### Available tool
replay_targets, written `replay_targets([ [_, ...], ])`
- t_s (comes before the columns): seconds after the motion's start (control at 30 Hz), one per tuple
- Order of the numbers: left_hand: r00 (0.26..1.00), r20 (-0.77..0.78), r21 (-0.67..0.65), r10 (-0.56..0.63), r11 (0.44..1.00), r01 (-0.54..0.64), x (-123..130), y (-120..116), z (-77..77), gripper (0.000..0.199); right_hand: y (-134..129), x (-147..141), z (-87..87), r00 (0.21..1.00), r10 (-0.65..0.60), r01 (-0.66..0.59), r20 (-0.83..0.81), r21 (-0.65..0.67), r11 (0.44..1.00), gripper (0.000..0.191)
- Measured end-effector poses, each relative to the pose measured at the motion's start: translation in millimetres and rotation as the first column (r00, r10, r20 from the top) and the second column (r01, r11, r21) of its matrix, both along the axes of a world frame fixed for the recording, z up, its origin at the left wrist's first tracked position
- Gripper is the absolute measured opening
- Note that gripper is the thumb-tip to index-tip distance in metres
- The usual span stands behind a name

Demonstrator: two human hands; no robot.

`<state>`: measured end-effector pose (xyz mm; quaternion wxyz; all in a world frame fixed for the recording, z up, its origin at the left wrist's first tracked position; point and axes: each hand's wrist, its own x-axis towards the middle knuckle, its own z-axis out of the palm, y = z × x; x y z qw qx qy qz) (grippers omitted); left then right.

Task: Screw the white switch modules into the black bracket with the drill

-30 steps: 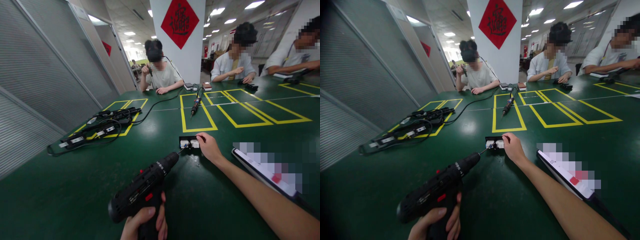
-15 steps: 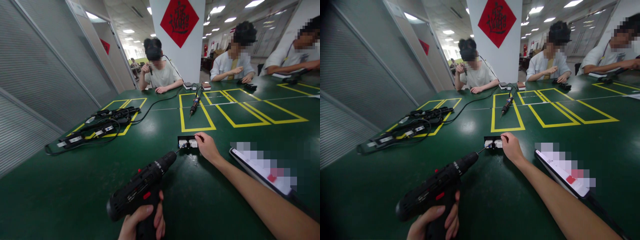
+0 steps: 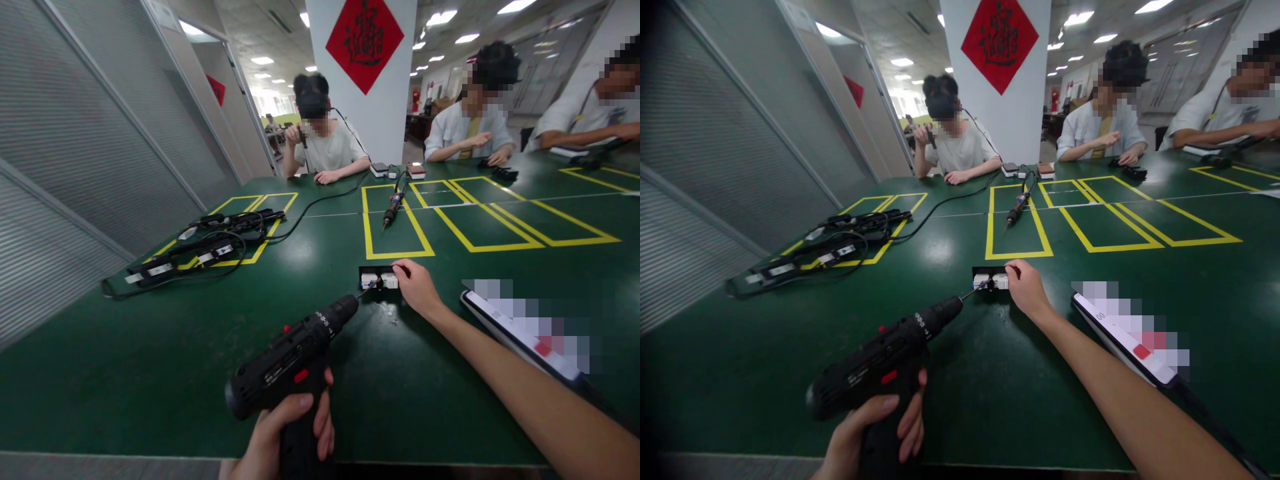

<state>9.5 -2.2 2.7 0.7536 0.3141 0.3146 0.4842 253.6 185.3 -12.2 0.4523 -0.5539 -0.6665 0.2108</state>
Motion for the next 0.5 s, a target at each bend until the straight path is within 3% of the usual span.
replay_targets([
  [0.5,1.000,-0.008,-0.021,0.027,0.999,-0.027,0.8,-0.3,-0.8,0.025,0.6,0.9,0.3,1.000,0.011,-0.011,-0.013,-0.001,1.000,0.023],
])
